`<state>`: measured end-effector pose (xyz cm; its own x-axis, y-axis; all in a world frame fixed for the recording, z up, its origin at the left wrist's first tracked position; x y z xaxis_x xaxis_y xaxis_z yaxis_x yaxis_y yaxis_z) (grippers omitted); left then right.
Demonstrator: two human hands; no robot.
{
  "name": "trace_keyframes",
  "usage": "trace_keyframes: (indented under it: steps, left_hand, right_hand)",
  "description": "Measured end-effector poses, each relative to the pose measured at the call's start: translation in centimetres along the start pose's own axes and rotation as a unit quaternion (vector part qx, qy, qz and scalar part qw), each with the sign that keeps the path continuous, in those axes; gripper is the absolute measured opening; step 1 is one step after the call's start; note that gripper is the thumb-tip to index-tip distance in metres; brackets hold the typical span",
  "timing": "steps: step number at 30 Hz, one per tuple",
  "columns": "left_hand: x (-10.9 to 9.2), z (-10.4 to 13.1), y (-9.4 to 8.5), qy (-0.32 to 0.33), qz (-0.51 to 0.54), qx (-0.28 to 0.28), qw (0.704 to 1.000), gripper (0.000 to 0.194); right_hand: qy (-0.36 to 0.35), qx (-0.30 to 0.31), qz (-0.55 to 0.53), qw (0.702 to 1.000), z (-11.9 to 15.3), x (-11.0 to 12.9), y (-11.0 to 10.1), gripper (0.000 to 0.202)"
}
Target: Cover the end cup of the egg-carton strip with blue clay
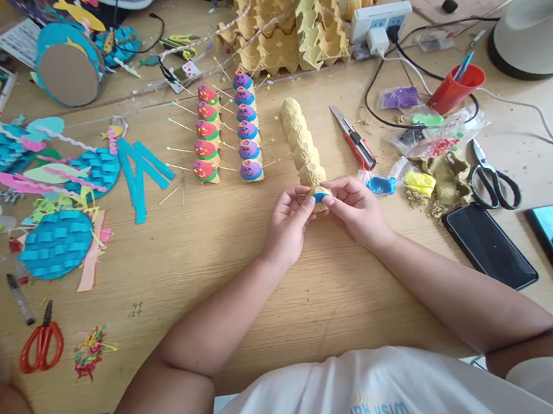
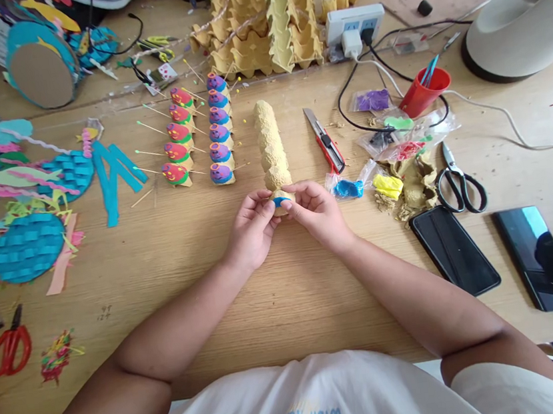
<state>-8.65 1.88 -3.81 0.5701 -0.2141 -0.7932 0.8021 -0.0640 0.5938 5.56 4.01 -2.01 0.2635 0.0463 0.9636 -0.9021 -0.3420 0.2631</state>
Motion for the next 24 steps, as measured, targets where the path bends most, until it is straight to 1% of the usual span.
trace_keyframes:
  steps: [5,9,14,20,24]
  left_hand:
    - [-0.08,0.07,0.29,0.003,-0.004,0.006,1.0,0.046]
    - [-0.17,0.09,0.49,0.007,-0.008,0.014,1.0,0.049]
    - [-0.13,0.14,0.53,0.002,-0.008,0.016,1.0,0.048]
    - [-0.1,0.11,0.45,0.0,0.005,0.011,1.0,0.045]
    - [-0.04,0.07,0.46,-0.007,0.009,0.011,1.0,0.044]
  right_hand:
    - [-0.013,0.006,-0.003,1.0,0.0,0.22,0.18,0.052]
    - [-0.021,0.008,0.015,1.0,0.09,0.42,0.34,0.056]
    - [-0.013,-0.003,0.024,1.0,0.14,0.36,0.19,0.055]
    - [-0.012,0.017,-0.005,1.0,-0.08,0.29,0.41,0.053]
    - [0.0,0.017,-0.004,1.0,-0.03,0.28,0.45,0.055]
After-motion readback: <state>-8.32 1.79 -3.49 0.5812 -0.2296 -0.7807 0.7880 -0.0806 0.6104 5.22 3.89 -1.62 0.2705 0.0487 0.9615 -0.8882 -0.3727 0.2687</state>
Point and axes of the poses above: each hand's wrist, its own z-axis away from the middle knuckle, its own y-axis out of the palm, x = y × z, the point moved 8 cm from there along -z, towards the middle knuckle, and after that the axes turned 12 degrees about x, right-handed, at the moved point
